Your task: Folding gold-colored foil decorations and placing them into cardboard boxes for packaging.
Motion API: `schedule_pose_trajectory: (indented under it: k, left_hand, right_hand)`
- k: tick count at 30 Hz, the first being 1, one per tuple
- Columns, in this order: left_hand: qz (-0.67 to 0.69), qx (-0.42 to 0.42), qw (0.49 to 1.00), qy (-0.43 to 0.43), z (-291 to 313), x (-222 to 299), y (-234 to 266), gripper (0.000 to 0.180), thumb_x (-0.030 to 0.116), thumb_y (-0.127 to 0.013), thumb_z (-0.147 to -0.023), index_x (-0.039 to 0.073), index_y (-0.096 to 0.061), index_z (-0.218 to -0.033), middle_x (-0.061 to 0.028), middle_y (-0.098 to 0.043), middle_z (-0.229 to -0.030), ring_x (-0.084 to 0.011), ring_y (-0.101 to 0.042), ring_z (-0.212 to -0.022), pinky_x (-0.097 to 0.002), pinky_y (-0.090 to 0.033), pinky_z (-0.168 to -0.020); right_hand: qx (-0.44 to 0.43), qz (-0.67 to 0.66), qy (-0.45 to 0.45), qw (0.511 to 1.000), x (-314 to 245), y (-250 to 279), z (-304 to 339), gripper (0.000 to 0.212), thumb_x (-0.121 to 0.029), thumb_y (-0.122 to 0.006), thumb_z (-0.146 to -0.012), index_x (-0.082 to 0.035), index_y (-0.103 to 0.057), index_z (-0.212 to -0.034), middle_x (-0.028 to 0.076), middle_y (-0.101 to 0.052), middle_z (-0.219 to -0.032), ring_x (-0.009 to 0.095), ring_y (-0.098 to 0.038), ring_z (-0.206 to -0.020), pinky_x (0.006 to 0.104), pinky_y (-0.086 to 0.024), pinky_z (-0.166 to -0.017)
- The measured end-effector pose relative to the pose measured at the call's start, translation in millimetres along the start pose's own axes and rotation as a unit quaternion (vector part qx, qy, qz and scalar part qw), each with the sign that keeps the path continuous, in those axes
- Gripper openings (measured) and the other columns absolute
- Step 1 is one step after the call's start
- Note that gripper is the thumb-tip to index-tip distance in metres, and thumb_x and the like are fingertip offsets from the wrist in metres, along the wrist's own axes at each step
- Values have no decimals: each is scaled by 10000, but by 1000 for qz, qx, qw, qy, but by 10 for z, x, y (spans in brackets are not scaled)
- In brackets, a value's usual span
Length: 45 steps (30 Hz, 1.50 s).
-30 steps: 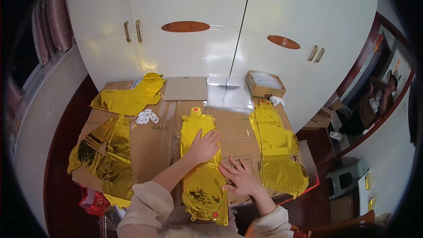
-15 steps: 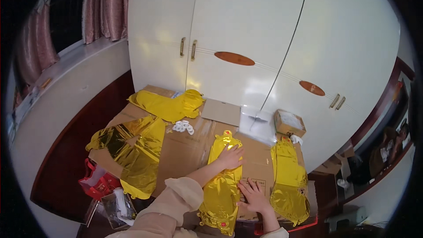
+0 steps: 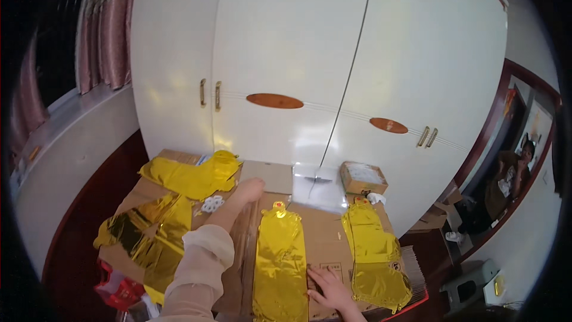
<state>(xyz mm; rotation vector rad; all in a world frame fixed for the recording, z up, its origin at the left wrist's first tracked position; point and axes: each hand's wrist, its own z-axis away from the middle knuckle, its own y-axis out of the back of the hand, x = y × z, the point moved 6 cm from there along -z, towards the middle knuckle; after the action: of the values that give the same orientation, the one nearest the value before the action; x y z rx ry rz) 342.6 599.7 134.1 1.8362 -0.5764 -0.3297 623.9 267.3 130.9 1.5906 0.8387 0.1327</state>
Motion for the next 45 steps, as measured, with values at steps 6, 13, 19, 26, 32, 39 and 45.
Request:
schedule_pose_trajectory:
  k: [6, 13, 19, 26, 32, 39, 45]
  left_hand:
    - [-95, -38, 985, -143, -394, 103, -183, 231, 230, -578, -888, 30, -684, -932, -185, -685, -985, -330, -660, -958, -436, -521, -866]
    - [-153, -78, 970, -172, -408, 359, -121, 172, 170, -564, -831, 60, -695, -841, -131, -709, -819, -317, -698, -797, -429, -565, -698]
    - [-149, -52, 967, -199, -357, 225, -98, 140, 149, -569, -810, 71, -686, -813, -116, -710, -790, -313, -701, -747, -424, -567, -647]
    - [-200, 111, 947, -226, -84, 532, 736, 100, 138, -589, -772, 57, -646, -780, -91, -656, -717, -246, -673, -678, -383, -540, -574]
    - [-120, 231, 931, -254, 968, 1734, 1641, 96, 130, -608, -716, 41, -600, -754, -32, -566, -701, -182, -583, -628, -316, -482, -504]
    - [-168, 189, 909, -332, 1891, 2623, 1286, 279, 137, -630, -744, -10, -673, -977, -116, -685, -962, -168, -630, -770, -253, -508, -649]
    - [-86, 145, 932, -322, 2133, 2720, 895, 301, 184, -634, -765, -5, -668, -996, -112, -680, -1013, -166, -637, -827, -267, -511, -675]
  right_hand:
    - [0, -12, -10, 1000, 37, 54, -21, 617, -464, -555, -929, -95, -456, -1413, 115, -485, -1433, 272, -463, -1316, 496, -270, -1144]
    - [-2, 2, -18, 1000, 25, 78, -30, 623, -482, -565, -918, -98, -478, -1400, 112, -509, -1409, 266, -480, -1301, 486, -279, -1141]
    - [4, 0, -11, 1000, 10, 102, -49, 641, -498, -584, -900, -100, -489, -1393, 115, -523, -1394, 264, -482, -1300, 481, -275, -1149]
    - [77, -107, -23, 991, 156, 188, 56, 542, -373, -618, -896, -80, -538, -1345, 148, -573, -1330, 337, -528, -1230, 479, -368, -1072]
    - [227, -180, 48, 956, -428, 611, 182, 257, -152, -625, -843, -42, -685, -1067, 128, -673, -1121, 332, -605, -1065, 426, -466, -917]
    - [-75, -322, 391, 859, -2178, 1226, 283, 268, -205, -651, -838, -81, -671, -1075, 97, -665, -1120, 282, -608, -1070, 405, -469, -877]
    - [-22, -365, 416, 832, -2218, 1314, 406, 273, -222, -632, -849, -74, -643, -1077, 114, -657, -1144, 298, -597, -1085, 425, -464, -897]
